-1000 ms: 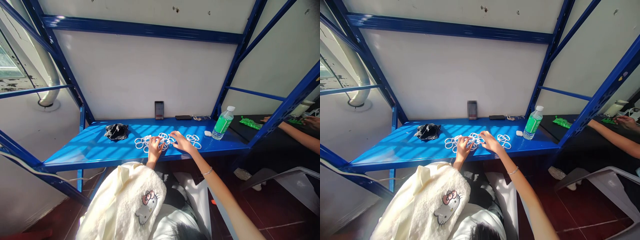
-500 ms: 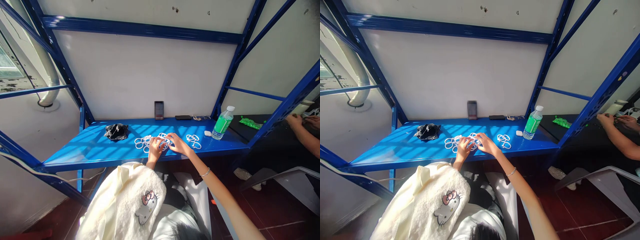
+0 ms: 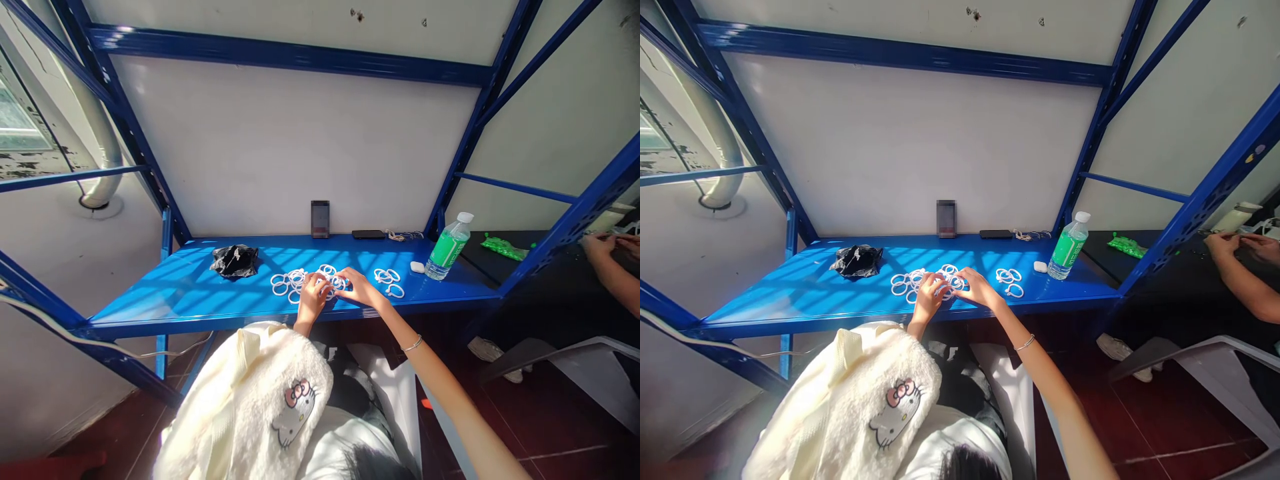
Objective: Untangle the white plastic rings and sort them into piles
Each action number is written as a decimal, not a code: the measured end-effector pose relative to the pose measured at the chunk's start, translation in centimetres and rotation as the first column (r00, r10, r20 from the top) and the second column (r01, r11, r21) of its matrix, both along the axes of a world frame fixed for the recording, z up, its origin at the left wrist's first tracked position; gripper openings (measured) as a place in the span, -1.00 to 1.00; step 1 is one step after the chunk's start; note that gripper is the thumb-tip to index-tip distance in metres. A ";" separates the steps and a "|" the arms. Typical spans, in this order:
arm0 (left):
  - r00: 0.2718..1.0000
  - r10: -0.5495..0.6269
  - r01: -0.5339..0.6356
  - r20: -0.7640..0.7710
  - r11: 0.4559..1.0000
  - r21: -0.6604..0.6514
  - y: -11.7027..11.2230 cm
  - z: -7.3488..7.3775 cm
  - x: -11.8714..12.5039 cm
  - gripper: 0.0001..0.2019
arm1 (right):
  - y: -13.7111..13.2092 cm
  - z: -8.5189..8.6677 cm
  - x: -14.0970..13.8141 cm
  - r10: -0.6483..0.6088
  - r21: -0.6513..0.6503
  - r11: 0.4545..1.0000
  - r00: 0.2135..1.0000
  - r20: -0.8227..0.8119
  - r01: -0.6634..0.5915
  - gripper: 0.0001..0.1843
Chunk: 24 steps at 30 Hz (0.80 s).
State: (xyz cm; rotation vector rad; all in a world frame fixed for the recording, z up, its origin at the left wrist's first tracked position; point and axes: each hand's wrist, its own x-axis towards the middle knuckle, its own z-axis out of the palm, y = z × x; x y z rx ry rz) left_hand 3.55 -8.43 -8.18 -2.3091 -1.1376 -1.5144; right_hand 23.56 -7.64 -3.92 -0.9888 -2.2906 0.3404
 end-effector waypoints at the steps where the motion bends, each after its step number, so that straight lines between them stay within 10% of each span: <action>1: 1.000 0.002 -0.002 -0.001 1.000 -0.014 0.0 0.0 0.0 -0.89 | -0.1 0.1 0.0 -0.009 0.006 1.000 1.000 0.016 0.009 -0.60; 24: 0.998 -0.044 0.049 0.052 0.992 -0.119 -0.1 0.2 -0.1 -0.83 | 0.0 -0.8 -0.7 -0.099 0.163 0.982 0.995 0.025 0.093 -0.69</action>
